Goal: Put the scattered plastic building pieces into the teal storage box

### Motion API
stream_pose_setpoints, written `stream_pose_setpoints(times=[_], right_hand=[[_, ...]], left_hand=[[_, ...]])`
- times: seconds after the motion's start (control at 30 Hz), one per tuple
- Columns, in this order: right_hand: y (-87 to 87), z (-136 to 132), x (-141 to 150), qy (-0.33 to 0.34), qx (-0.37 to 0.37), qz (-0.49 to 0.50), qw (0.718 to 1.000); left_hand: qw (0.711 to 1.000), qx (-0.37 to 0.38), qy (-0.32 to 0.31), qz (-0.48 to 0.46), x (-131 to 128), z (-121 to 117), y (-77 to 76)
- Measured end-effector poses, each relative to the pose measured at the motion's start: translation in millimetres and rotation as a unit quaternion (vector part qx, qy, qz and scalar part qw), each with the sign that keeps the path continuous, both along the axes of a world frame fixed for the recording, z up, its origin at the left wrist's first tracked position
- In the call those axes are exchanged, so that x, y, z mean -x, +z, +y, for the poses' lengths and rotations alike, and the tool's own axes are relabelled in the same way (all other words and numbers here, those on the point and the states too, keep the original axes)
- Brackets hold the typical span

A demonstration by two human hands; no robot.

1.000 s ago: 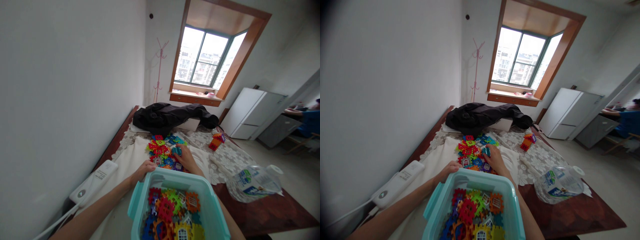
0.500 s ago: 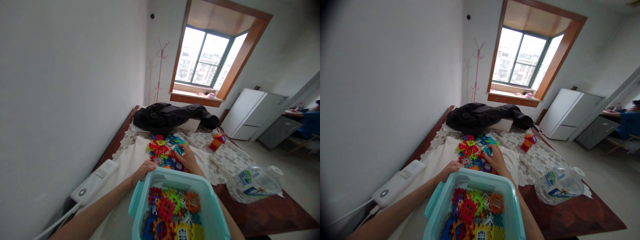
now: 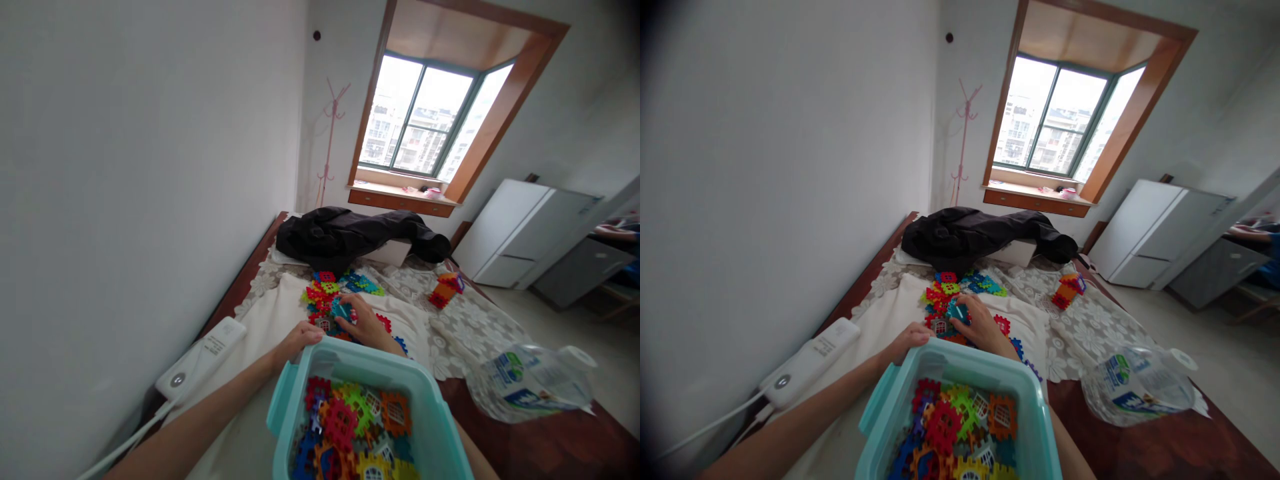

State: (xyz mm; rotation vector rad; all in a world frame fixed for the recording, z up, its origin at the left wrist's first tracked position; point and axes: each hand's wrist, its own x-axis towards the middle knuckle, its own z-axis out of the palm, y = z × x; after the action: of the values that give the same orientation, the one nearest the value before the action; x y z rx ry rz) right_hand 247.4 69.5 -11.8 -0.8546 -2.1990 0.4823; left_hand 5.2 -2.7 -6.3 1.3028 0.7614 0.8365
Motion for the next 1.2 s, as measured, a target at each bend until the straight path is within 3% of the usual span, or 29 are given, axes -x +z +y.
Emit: stream_pose_setpoints(times=[0.17,0.4,0.6,0.83,0.93,1.03,1.2], right_hand=[[4.8,5,9,0.054,-0.013,-0.079,0.995],[7.0,-5,2,0.010,-0.025,-0.120,0.992],[13.3,-15,3,0.022,-0.035,-0.153,0.987],[20.1,-14,-6,-0.012,0.075,-0.034,0.997],[39.0,-13,-29,-0.023,0.158,0.036,0.986],[75.2,-27,-54,0.031,0.183,0.081,0.979],[141.3,-78,-63,0.191,0.192,-0.056,0.961]], left_hand=[[1.000,-0.010,0.003,0.005,2,1,-0.6],[1.000,-0.017,0.002,0.014,1,-1,2.5],[1.000,-0.013,0.014,0.023,-1,-3,5.0],[1.000,-0.013,0.010,0.012,-1,-4,5.8],[1.000,-0.022,0.006,0.007,0,-1,3.5],[0.999,-0.031,0.001,0.010,1,2,0.8],[0.999,-0.031,0.001,0.014,1,0,3.5]])
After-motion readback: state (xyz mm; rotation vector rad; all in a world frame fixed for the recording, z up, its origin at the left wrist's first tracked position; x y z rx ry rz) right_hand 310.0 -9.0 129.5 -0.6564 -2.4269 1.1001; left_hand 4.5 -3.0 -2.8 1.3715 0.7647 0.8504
